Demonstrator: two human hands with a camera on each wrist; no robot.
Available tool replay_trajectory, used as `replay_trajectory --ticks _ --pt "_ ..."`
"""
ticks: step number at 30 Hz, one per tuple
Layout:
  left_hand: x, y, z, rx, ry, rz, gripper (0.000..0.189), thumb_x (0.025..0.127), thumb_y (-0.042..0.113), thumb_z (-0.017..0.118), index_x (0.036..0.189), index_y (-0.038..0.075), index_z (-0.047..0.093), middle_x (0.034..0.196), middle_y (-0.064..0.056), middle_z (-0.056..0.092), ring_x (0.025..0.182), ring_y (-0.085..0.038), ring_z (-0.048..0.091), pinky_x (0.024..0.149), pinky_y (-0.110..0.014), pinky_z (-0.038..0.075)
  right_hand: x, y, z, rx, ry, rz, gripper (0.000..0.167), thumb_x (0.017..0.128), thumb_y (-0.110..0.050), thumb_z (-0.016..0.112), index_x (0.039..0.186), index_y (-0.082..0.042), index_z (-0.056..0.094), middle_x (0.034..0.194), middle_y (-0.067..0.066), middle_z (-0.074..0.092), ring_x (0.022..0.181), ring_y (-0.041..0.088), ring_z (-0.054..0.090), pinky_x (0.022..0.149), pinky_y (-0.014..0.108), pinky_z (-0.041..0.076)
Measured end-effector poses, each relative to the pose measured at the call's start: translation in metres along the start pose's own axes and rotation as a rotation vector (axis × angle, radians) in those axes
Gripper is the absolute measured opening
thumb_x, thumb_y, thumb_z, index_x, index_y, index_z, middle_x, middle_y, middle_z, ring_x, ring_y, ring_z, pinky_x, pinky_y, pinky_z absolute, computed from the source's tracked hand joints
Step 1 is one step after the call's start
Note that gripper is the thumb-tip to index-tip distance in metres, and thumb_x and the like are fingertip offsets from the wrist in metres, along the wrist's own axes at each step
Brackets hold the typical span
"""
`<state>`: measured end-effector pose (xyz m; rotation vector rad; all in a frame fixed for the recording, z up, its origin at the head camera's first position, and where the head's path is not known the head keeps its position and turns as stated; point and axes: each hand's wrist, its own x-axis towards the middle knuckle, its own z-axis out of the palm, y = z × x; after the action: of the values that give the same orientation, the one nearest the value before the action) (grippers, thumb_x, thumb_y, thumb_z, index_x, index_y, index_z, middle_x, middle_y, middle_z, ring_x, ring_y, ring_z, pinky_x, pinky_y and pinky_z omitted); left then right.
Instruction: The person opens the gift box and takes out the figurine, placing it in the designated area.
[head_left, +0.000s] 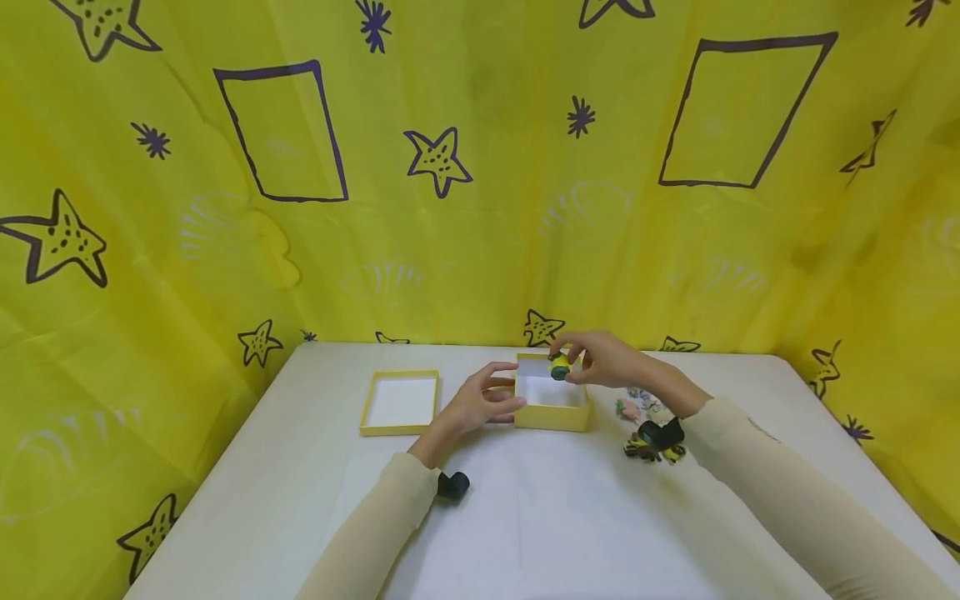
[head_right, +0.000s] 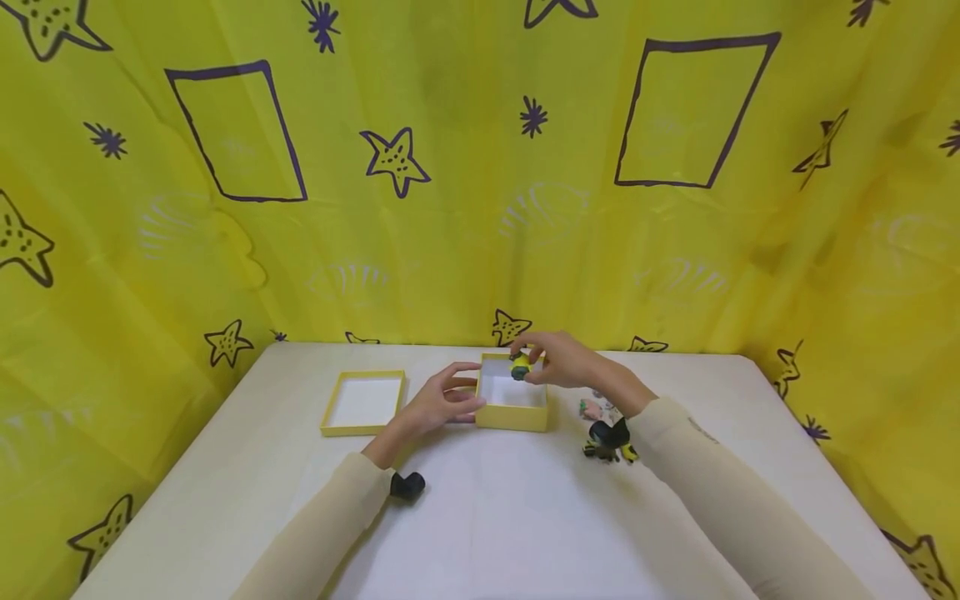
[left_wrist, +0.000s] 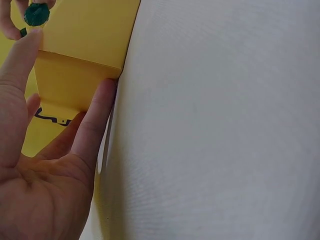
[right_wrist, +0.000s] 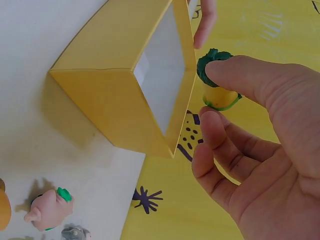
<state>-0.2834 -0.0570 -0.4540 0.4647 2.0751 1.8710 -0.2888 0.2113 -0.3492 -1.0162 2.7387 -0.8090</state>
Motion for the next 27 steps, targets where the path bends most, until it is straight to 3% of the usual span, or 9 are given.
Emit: replay_trajectory --ticks 27 --pt "-0.002 0.0 -0.002 0.014 -0.014 0.008 0.068 0.092 0.012 0.079 0.152 0.015 0.046 0.15 -0.02 0.05 0.117 -0.028 0.062 0.083 -0.041 0.063 -0.051 0.016 -0.013 0.012 0.064 0.047 0.045 0.091 -0.005 0.077 0.133 -0.011 0.062 0.116 0.019 0.067 0.08 0.016 0.061 0.065 0.029 0.056"
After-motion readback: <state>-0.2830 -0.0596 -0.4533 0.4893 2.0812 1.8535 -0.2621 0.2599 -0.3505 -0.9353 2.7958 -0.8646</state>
